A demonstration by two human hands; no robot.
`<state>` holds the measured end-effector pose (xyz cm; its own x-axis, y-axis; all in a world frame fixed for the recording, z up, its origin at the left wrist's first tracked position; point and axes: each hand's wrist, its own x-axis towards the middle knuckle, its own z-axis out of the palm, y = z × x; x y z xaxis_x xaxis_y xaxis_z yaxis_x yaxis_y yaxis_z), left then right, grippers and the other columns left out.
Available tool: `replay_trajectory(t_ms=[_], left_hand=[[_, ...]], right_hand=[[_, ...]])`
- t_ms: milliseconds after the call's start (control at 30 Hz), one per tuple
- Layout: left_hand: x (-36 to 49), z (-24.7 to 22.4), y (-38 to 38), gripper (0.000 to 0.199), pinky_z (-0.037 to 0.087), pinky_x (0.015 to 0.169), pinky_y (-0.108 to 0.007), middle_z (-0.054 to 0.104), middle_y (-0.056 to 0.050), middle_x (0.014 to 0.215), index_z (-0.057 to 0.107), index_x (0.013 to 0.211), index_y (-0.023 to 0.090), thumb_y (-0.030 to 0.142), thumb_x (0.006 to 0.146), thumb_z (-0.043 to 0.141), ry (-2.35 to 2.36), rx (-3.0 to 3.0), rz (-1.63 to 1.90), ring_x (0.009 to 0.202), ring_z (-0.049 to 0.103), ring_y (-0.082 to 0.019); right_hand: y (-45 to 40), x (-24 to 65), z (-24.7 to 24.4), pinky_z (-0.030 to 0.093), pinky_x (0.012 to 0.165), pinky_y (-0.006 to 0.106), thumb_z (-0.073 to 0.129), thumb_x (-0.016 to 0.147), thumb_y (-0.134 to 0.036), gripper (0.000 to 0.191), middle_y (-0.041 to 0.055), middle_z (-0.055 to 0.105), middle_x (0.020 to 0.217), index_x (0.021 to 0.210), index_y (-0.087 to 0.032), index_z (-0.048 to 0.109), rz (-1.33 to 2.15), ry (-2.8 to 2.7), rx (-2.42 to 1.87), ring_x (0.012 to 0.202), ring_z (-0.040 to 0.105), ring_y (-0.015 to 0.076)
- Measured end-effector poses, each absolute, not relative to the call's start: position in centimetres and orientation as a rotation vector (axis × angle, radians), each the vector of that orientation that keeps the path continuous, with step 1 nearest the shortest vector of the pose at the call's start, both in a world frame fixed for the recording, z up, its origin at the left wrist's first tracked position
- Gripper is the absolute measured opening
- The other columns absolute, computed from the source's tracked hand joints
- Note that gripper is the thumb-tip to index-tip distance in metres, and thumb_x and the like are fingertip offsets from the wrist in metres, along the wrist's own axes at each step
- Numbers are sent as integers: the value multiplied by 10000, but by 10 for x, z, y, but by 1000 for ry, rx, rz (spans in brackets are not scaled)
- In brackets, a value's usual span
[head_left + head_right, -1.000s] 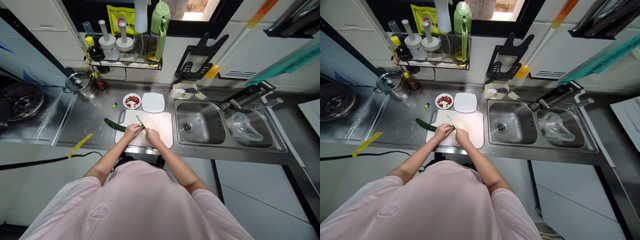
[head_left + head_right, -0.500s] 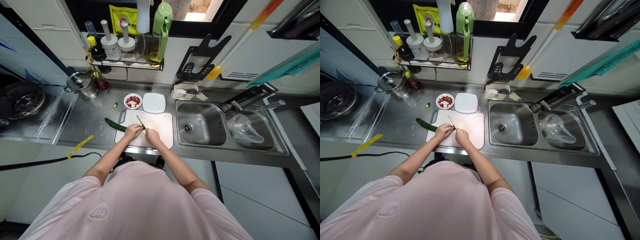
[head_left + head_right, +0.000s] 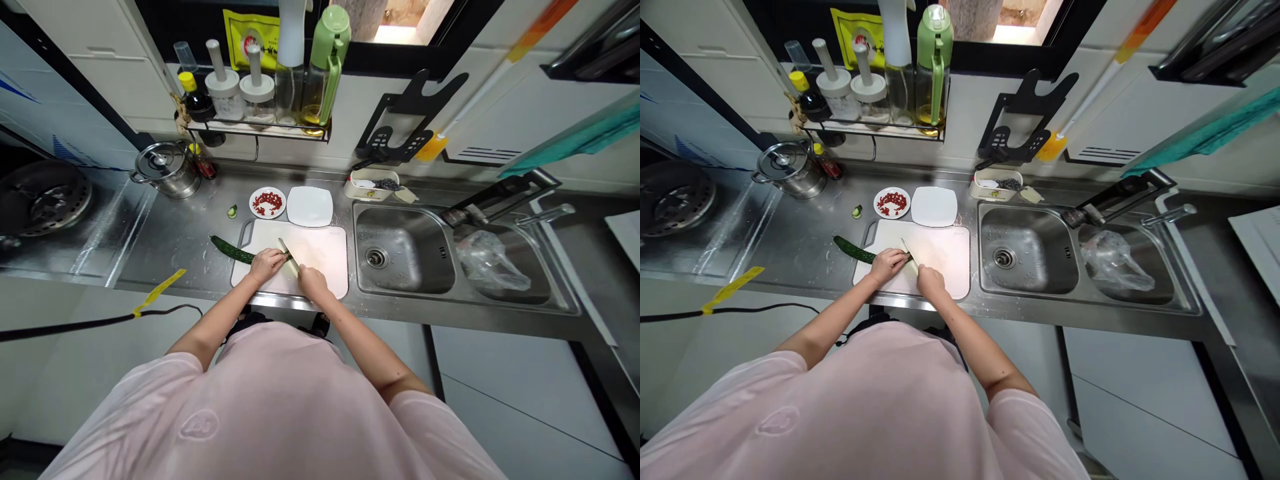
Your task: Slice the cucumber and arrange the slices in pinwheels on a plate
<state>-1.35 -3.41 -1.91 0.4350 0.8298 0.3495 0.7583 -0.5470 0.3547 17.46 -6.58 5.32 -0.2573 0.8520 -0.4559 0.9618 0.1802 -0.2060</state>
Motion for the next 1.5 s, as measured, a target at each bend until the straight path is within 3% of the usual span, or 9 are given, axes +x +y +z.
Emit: replay_trajectory(t_ms=[1267, 1500], left_hand=[[-14, -20, -34, 250, 455, 772, -293, 674, -49, 967, 702, 985, 241, 317, 916, 474, 1400, 2510, 762, 869, 581, -152], [-15, -20, -33, 241, 457, 770, -297, 677, -46, 970, 707, 960, 237, 314, 910, 484, 1413, 2515, 750, 870, 580, -158]], right_hand=[[-44, 156, 42, 438, 795, 287, 342, 919, -123, 276, 137, 660, 1022, 1127, -141, 523, -699, 2228, 1754, 963, 630, 215], [-22, 143, 44, 445, 740, 270, 375, 908, -139, 232, 120, 668, 989, 1072, -149, 539, -702, 2277, 1771, 932, 640, 220]])
